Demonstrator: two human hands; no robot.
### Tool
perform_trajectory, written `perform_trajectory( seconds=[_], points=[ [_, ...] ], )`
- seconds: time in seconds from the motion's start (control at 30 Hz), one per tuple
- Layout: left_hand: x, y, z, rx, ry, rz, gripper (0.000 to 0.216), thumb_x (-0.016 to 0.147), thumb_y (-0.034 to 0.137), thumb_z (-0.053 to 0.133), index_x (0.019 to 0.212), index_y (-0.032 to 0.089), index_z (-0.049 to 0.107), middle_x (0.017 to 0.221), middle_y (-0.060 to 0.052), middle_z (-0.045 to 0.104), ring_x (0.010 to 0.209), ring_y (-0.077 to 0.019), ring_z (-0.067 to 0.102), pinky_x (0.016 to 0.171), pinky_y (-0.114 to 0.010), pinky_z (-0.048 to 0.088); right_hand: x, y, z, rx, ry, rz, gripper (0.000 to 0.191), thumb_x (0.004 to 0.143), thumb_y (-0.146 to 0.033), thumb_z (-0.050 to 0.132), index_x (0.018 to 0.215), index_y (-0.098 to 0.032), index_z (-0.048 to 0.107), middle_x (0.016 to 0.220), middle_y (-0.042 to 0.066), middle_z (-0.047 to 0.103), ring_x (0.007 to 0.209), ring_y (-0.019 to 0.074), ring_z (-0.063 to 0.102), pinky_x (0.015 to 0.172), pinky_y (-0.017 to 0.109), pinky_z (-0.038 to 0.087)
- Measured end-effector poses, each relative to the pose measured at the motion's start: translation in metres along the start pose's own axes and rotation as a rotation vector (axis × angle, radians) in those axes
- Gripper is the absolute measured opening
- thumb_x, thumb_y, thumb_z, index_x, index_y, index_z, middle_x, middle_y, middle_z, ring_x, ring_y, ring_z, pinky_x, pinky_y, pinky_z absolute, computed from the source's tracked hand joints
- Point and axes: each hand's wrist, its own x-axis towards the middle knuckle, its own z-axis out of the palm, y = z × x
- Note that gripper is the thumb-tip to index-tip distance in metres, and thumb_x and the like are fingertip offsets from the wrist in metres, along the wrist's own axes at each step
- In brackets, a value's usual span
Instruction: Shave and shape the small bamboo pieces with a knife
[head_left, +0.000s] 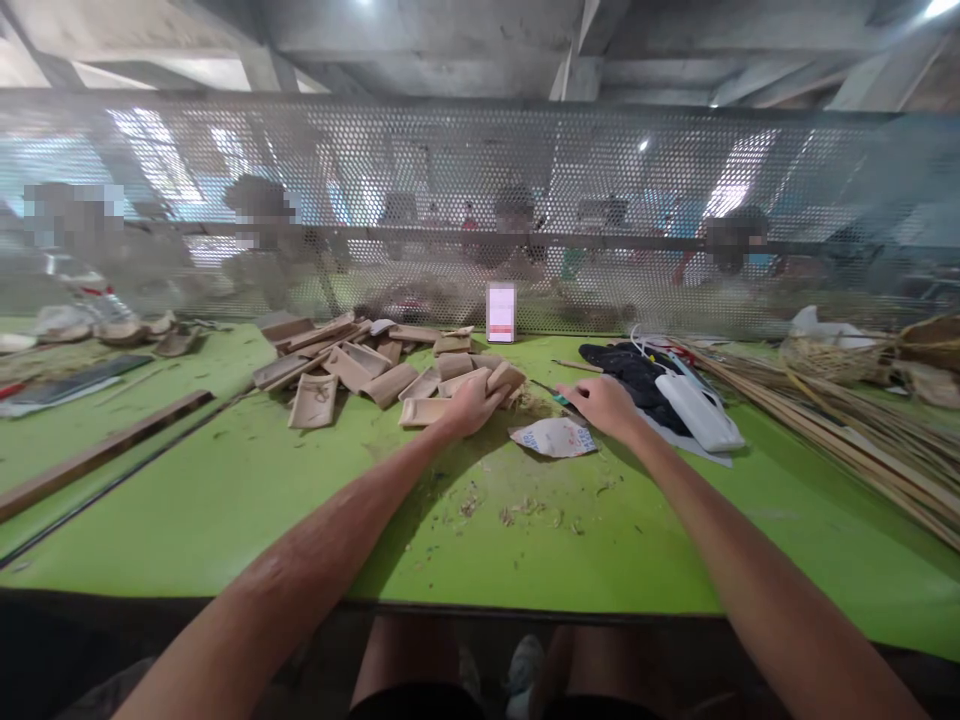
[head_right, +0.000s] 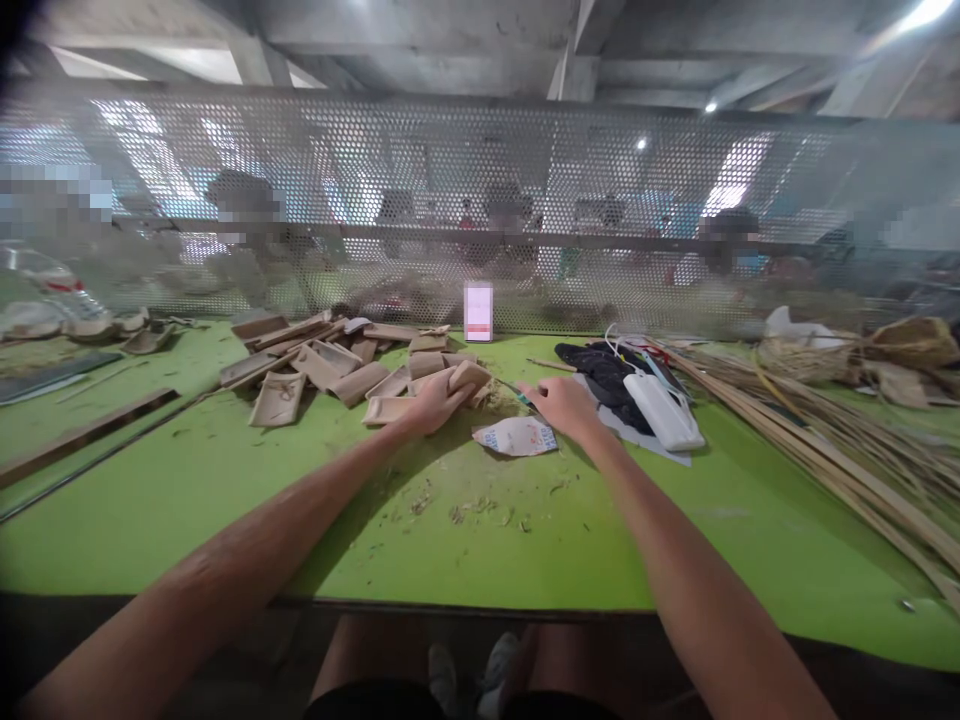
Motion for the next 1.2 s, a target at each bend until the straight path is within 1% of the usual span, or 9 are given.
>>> perform_trajectory(
  seconds=[0.17, 0.33, 0.4, 0.53, 0.63, 0.87, 1.0, 1.13, 1.2],
  points=[
    [-0.001, 0.000, 0.000, 0.030, -0.011, 0.005, 0.027, 0.095, 0.044, 0.052, 0.095, 0.018, 0.059, 0.094, -0.011, 0.068, 0.087, -0.0265, 0.063, 0.077, -0.038, 0.049, 0.001, 0.001, -0.001, -0.040, 0.018, 0.048, 0.058, 0.093, -0.059, 0.044, 0.049, -0.022, 0.042, 0.051, 0.003, 0.051, 0.053, 0.0156, 0.043, 0.056, 0.029, 0.024],
    [-0.003, 0.003, -0.002, 0.026, -0.014, 0.026, 0.023, 0.095, 0.043, 0.053, 0.098, 0.021, 0.059, 0.093, -0.010, 0.068, 0.091, -0.0272, 0.062, 0.079, -0.038, 0.048, 0.002, 0.004, 0.002, 0.137, 0.043, 0.007, 0.062, 0.096, -0.062, 0.035, 0.050, -0.022, 0.046, 0.052, 0.003, 0.053, 0.054, 0.0161, 0.044, 0.058, 0.029, 0.028],
    [-0.003, 0.004, -0.002, 0.050, -0.022, 0.029, 0.025, 0.095, 0.044, 0.052, 0.095, 0.021, 0.058, 0.092, -0.010, 0.067, 0.089, -0.0270, 0.062, 0.077, -0.038, 0.048, 0.002, 0.004, 0.004, 0.180, 0.044, -0.025, 0.061, 0.095, -0.062, 0.036, 0.051, -0.021, 0.048, 0.053, 0.003, 0.055, 0.054, 0.0162, 0.045, 0.058, 0.029, 0.029],
    [-0.003, 0.004, -0.002, 0.114, -0.043, 0.049, 0.033, 0.096, 0.051, 0.048, 0.088, 0.020, 0.054, 0.087, -0.010, 0.064, 0.080, -0.0253, 0.059, 0.071, -0.037, 0.045, 0.000, -0.001, 0.007, 0.100, 0.118, -0.014, 0.058, 0.094, -0.061, 0.041, 0.052, -0.021, 0.050, 0.053, 0.003, 0.055, 0.054, 0.0155, 0.045, 0.058, 0.029, 0.026],
    [-0.004, 0.004, -0.001, 0.121, -0.057, 0.049, 0.032, 0.097, 0.051, 0.047, 0.086, 0.021, 0.051, 0.084, -0.008, 0.063, 0.077, -0.0233, 0.058, 0.069, -0.035, 0.043, -0.001, -0.004, 0.009, 0.057, 0.164, 0.026, 0.056, 0.093, -0.061, 0.044, 0.054, -0.021, 0.051, 0.056, 0.004, 0.056, 0.057, 0.0160, 0.046, 0.059, 0.029, 0.026],
    [-0.003, 0.002, 0.000, 0.148, -0.087, 0.052, 0.020, 0.093, 0.041, 0.053, 0.088, 0.022, 0.051, 0.089, -0.009, 0.064, 0.079, -0.0248, 0.059, 0.067, -0.035, 0.043, -0.006, -0.015, 0.012, 0.052, 0.153, 0.013, 0.057, 0.094, -0.062, 0.040, 0.059, -0.020, 0.055, 0.057, 0.004, 0.057, 0.058, 0.0164, 0.049, 0.059, 0.029, 0.026],
    [-0.002, 0.000, -0.001, 0.142, -0.097, 0.051, 0.022, 0.094, 0.043, 0.051, 0.089, 0.021, 0.052, 0.090, -0.009, 0.065, 0.080, -0.0257, 0.060, 0.066, -0.035, 0.043, -0.007, -0.019, 0.011, 0.055, 0.125, -0.011, 0.060, 0.095, -0.063, 0.036, 0.058, -0.020, 0.054, 0.057, 0.004, 0.057, 0.057, 0.0160, 0.048, 0.058, 0.029, 0.025],
    [-0.002, -0.001, -0.001, 0.119, -0.075, 0.061, 0.022, 0.094, 0.042, 0.052, 0.088, 0.020, 0.052, 0.089, -0.009, 0.065, 0.081, -0.0262, 0.061, 0.068, -0.036, 0.043, -0.007, -0.018, 0.010, 0.090, 0.166, -0.008, 0.059, 0.095, -0.062, 0.039, 0.055, -0.020, 0.050, 0.055, 0.004, 0.054, 0.055, 0.0150, 0.044, 0.058, 0.029, 0.025],
    [-0.002, -0.002, 0.000, 0.108, -0.070, 0.068, 0.020, 0.093, 0.040, 0.053, 0.088, 0.021, 0.052, 0.089, -0.009, 0.065, 0.081, -0.0257, 0.060, 0.069, -0.036, 0.043, -0.006, -0.017, 0.010, 0.111, 0.142, -0.018, 0.058, 0.095, -0.060, 0.039, 0.054, -0.020, 0.049, 0.054, 0.004, 0.054, 0.054, 0.0148, 0.043, 0.057, 0.029, 0.025]
  ],
)
